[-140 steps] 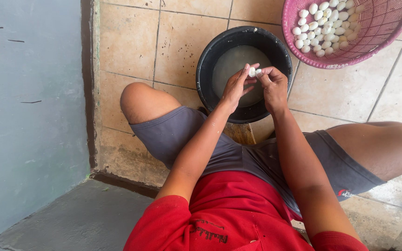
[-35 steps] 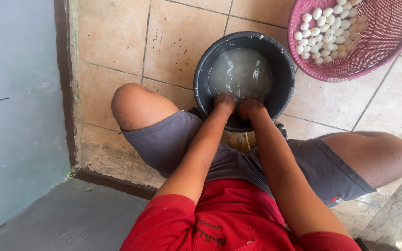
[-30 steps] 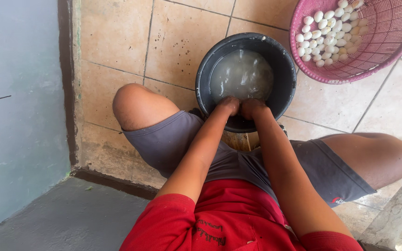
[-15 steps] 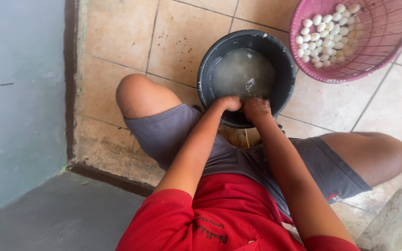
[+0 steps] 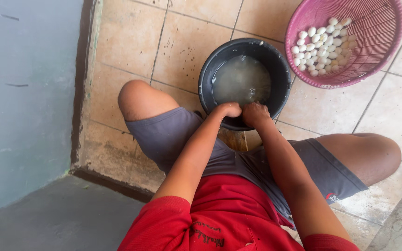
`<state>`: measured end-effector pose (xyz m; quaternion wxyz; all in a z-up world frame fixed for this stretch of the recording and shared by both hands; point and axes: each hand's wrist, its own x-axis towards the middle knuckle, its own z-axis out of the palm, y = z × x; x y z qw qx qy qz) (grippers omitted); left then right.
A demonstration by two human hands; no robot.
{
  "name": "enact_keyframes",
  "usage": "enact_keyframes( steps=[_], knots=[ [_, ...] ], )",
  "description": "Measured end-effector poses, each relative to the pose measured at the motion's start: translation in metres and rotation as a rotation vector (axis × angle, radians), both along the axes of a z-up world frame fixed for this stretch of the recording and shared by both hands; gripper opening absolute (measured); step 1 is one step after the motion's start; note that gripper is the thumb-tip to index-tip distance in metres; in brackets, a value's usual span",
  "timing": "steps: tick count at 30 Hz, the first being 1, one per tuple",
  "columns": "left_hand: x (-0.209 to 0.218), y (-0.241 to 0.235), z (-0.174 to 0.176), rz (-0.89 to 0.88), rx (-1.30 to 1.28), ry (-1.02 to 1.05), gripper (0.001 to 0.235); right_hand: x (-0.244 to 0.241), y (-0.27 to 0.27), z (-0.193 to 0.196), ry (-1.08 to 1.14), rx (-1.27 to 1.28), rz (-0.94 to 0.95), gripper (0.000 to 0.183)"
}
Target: The person sits on the floor and peels small white eggs by hand. They dip each egg into a black basin of water, rub off the shell, and place the peeled egg into a pink basket. The process is repeated continuously throughout the clip.
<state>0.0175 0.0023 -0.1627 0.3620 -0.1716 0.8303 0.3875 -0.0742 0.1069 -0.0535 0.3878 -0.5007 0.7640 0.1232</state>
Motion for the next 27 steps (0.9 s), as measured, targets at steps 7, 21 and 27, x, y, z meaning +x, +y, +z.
enact_keyframes(
  steps=[7, 21, 27],
  knots=[
    [0.000, -0.018, 0.058, 1.069, 0.603, 0.121, 0.030, -0.016, 0.003, 0.058, -0.074, -0.811, -0.413, 0.026],
    [-0.021, 0.009, 0.226, 0.992, 0.780, 0.667, 0.035, -0.064, 0.034, 0.203, -0.205, -1.141, -0.320, 0.032],
    [-0.021, 0.013, 0.220, 1.013, 0.687, 0.710, 0.038, -0.049, 0.030, 0.187, -0.381, -1.144, -0.568, 0.033]
  ],
)
